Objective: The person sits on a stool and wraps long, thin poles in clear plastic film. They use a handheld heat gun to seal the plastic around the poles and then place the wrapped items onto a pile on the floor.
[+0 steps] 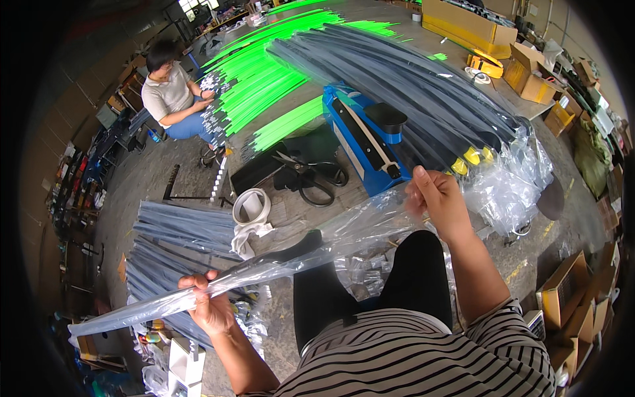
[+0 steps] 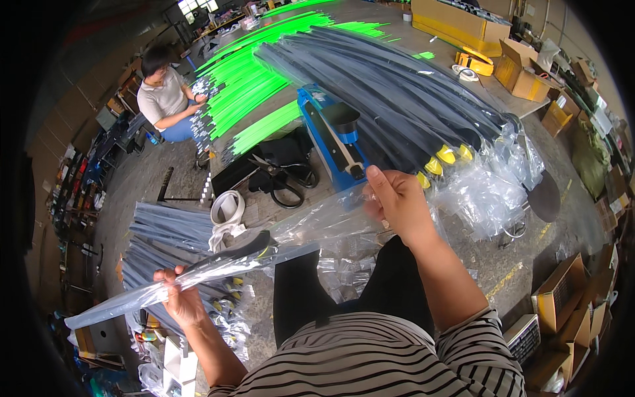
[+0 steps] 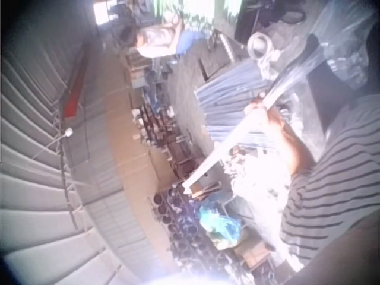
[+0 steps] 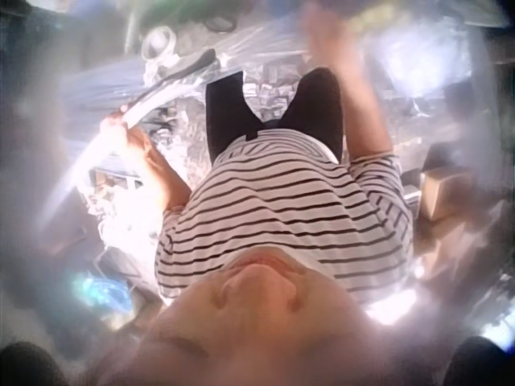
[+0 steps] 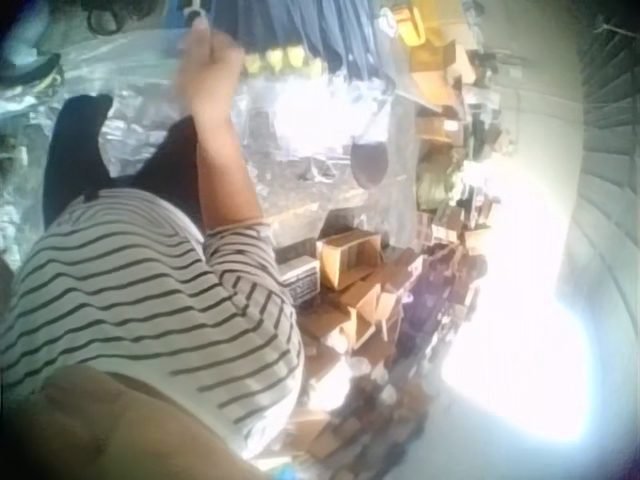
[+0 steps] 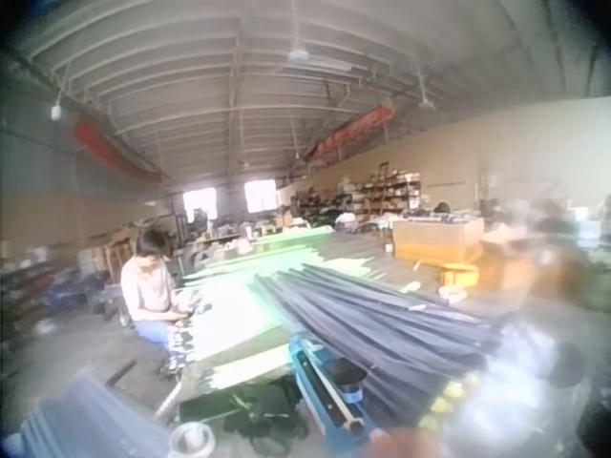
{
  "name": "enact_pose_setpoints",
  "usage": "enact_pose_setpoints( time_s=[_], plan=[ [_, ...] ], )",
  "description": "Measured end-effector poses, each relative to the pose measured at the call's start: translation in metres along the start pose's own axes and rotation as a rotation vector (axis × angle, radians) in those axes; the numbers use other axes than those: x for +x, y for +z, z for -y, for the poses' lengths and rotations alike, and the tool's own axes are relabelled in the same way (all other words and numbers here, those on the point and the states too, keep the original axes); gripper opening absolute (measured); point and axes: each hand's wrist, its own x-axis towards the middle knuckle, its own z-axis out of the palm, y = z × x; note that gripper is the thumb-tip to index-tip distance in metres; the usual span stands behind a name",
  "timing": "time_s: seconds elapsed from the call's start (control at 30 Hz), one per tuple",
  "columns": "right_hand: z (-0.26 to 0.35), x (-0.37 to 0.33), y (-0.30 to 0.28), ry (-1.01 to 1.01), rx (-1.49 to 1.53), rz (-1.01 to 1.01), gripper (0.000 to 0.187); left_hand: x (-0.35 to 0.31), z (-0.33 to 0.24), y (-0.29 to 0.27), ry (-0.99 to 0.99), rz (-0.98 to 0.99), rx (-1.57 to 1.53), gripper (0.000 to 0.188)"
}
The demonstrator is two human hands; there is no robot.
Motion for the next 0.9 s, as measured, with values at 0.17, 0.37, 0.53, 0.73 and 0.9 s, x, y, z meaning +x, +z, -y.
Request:
enact_pose_setpoints(
  time_s=[0.17,0.37,0.53,0.73,0.9],
  plan=[
    [-0.010,0.001,0.004,-0.024,-0.022,0.124,0.030,0.002,0.009,0.000,-0.003,0.006,0.016,0.028],
    [-0.003,0.010,0.007,-0.183,-0.271,-0.123,0.019,0.012,0.021,0.009,-0.007,0.054,-0.001,0.026],
    [-0.004,0.043,0.005,-0.543,-0.556,-0.242,0.015,0.026,0.044,0.012,-0.039,0.006,-0.021,0.026],
    [-0.003,0.095,-0.009,-0.632,-0.827,-0.294,0.018,0.060,0.091,0.028,-0.101,-0.041,-0.077,0.026],
    [0.002,0.123,-0.019,-0.502,-1.110,-0.410,0.022,0.085,0.124,0.046,-0.159,-0.011,-0.167,0.024]
  ],
)
